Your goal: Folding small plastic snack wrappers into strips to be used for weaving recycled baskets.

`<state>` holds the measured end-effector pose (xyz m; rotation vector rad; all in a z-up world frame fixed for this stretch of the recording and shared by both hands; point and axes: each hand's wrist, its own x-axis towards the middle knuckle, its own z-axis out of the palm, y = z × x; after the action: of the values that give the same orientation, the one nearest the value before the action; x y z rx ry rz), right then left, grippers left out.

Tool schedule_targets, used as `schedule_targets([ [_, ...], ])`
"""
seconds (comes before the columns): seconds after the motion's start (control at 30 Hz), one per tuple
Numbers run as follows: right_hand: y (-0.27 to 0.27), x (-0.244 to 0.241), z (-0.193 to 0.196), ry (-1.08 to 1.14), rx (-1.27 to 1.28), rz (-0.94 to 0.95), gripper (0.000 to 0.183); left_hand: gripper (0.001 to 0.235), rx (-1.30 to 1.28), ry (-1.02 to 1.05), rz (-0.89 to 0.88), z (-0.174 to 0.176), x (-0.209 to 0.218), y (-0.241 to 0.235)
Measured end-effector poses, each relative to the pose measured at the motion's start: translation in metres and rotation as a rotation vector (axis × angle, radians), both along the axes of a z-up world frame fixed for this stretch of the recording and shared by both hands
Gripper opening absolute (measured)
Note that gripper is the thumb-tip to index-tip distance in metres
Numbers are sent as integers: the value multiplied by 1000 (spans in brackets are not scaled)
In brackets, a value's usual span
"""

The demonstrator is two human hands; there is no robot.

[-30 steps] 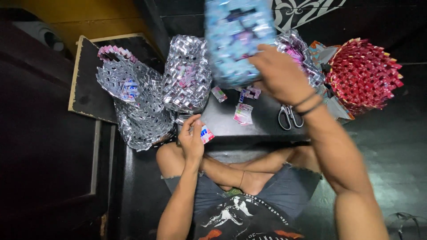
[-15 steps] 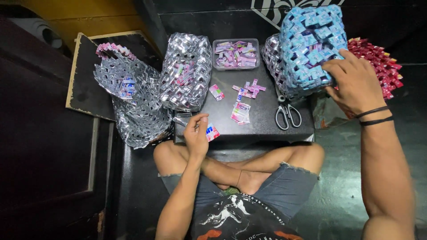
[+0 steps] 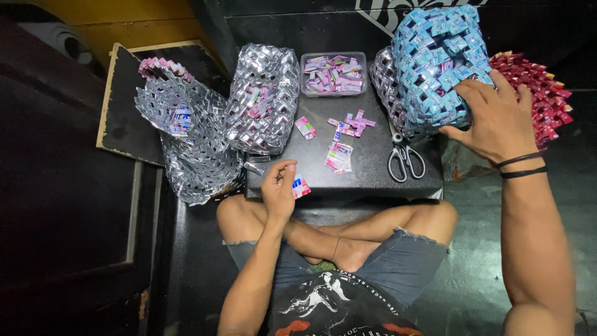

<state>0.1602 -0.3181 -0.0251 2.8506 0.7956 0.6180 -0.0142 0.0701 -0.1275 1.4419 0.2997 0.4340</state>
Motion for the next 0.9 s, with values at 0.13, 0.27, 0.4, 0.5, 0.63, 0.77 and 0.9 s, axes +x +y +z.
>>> schedule_targets([
  [0.13,1,2,-5,33,38,-27,84,16,1,-10,-27,-7,-1,-1],
  [0.27,5,-1,2,13,17,-11,83,15,-9,34,-33,-8,-4,-4],
  [0.4,-4,1,-7,-44,-33,-2,66,15,6,28,-41,-3,-5,-4],
  [0.5,-4,0,-10,-20,-47,-56,64,16,6,29,-42,-5,-5,-3],
  [0.63,1,-7,-3,-51,-43,-38,64,16,13,27,-50,-5,-3,-1],
  [0.77,1,-8,-11,-110,-28,-26,63,15,-11,11,-72,-5,-4,4],
  [0.9,6,-15,-6,-186,-23,-13,65,16,-29,27,-58,-3,-6,7],
])
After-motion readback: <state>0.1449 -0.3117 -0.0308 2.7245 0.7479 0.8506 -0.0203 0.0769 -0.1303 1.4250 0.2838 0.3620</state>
